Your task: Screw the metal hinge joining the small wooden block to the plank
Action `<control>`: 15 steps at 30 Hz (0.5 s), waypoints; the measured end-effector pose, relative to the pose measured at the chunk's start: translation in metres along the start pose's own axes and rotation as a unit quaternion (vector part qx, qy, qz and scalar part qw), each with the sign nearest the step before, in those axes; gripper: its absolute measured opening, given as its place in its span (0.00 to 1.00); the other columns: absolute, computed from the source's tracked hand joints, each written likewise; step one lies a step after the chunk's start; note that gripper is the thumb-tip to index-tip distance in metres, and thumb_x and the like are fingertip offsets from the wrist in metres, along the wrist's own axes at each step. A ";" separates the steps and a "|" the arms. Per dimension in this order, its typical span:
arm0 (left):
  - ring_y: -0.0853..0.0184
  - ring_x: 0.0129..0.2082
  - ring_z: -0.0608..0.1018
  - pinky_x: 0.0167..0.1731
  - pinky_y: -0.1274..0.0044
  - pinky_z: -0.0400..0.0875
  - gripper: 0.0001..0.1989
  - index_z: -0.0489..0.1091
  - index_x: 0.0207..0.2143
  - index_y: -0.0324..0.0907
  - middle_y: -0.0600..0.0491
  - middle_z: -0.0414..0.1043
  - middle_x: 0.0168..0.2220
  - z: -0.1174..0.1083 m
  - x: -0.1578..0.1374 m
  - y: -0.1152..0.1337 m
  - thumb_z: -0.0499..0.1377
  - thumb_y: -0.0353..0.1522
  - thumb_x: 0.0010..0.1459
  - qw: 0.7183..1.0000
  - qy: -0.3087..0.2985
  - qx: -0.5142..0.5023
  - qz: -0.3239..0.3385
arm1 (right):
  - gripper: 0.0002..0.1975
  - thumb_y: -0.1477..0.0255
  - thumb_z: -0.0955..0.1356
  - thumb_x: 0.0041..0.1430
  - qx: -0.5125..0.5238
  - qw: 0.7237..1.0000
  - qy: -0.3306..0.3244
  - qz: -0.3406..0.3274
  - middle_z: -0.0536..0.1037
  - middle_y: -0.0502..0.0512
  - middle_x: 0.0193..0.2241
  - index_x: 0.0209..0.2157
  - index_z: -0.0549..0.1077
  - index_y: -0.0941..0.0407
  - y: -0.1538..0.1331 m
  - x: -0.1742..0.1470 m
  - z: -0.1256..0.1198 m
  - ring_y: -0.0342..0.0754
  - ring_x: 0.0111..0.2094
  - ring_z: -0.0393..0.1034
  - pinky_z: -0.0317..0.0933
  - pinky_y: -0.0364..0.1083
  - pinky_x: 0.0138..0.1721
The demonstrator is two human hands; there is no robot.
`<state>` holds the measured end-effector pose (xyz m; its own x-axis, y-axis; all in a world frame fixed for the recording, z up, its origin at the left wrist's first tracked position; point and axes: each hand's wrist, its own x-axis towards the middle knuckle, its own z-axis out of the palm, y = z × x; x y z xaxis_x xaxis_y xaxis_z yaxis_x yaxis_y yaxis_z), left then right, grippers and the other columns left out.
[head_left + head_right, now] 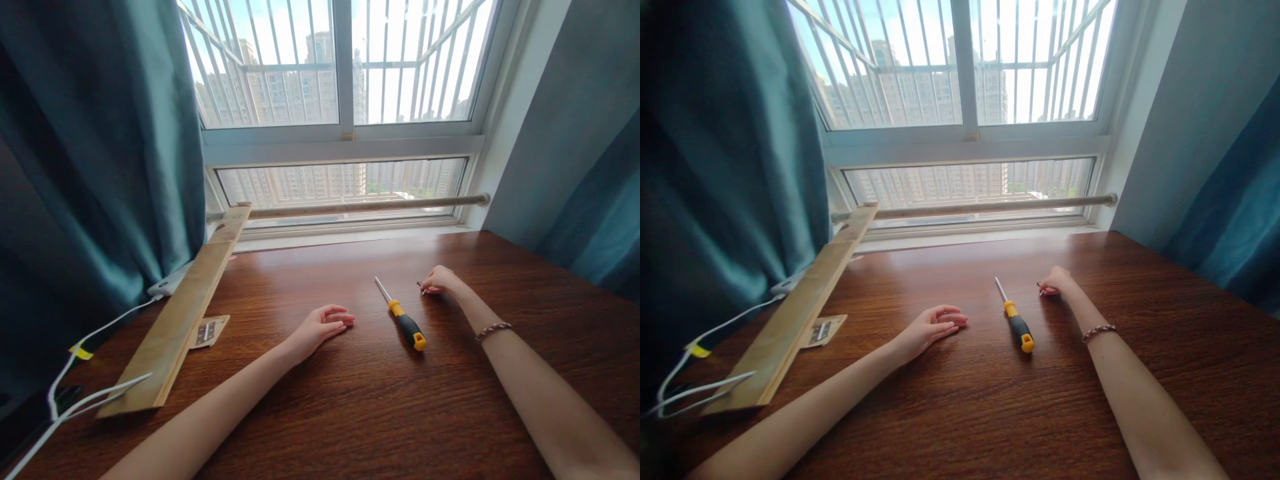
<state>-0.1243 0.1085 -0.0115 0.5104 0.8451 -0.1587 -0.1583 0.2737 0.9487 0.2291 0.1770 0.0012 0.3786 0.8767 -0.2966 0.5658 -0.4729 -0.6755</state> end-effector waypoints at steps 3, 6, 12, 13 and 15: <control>0.61 0.44 0.76 0.51 0.68 0.63 0.22 0.69 0.39 0.38 0.43 0.76 0.42 -0.002 0.000 -0.004 0.70 0.33 0.41 1.000 -0.010 0.024 0.014 | 0.09 0.84 0.74 0.35 0.023 0.999 -0.022 0.020 0.73 0.60 0.14 0.15 0.70 0.64 0.002 0.000 -0.003 0.45 0.19 0.71 0.64 0.37 0.19; 0.61 0.45 0.76 0.51 0.68 0.63 0.21 0.69 0.39 0.39 0.43 0.76 0.43 -0.005 0.000 -0.006 0.69 0.34 0.42 0.999 -0.013 0.038 0.018 | 0.10 0.83 0.75 0.34 0.046 0.998 -0.037 0.023 0.74 0.60 0.15 0.14 0.70 0.63 0.004 -0.002 -0.006 0.45 0.20 0.71 0.63 0.36 0.18; 0.61 0.46 0.76 0.52 0.68 0.63 0.21 0.69 0.39 0.38 0.43 0.75 0.43 -0.006 0.001 -0.007 0.69 0.34 0.43 0.999 -0.012 0.026 0.018 | 0.07 0.83 0.73 0.36 0.090 0.994 -0.057 -0.008 0.76 0.60 0.18 0.15 0.71 0.63 0.014 -0.004 -0.019 0.45 0.23 0.72 0.67 0.37 0.25; 0.61 0.46 0.76 0.52 0.68 0.63 0.20 0.69 0.39 0.38 0.43 0.76 0.43 -0.006 0.001 -0.007 0.69 0.33 0.43 0.999 -0.013 0.022 0.020 | 0.06 0.83 0.73 0.37 0.091 0.994 -0.052 -0.016 0.76 0.60 0.19 0.16 0.72 0.63 0.016 -0.003 -0.022 0.45 0.24 0.72 0.67 0.37 0.26; 0.61 0.45 0.76 0.52 0.68 0.63 0.20 0.69 0.39 0.38 0.43 0.76 0.42 -0.006 0.001 -0.007 0.69 0.33 0.43 0.999 -0.015 0.015 0.023 | 0.05 0.83 0.72 0.37 0.086 0.995 -0.026 -0.039 0.76 0.60 0.18 0.16 0.72 0.63 0.019 -0.001 -0.025 0.45 0.23 0.72 0.67 0.38 0.25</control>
<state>-0.1278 0.1099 -0.0199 0.5281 0.8425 -0.1060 -0.1573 0.2197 0.9628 0.2578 0.1651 0.0059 0.2971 0.9156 -0.2709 0.4563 -0.3853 -0.8021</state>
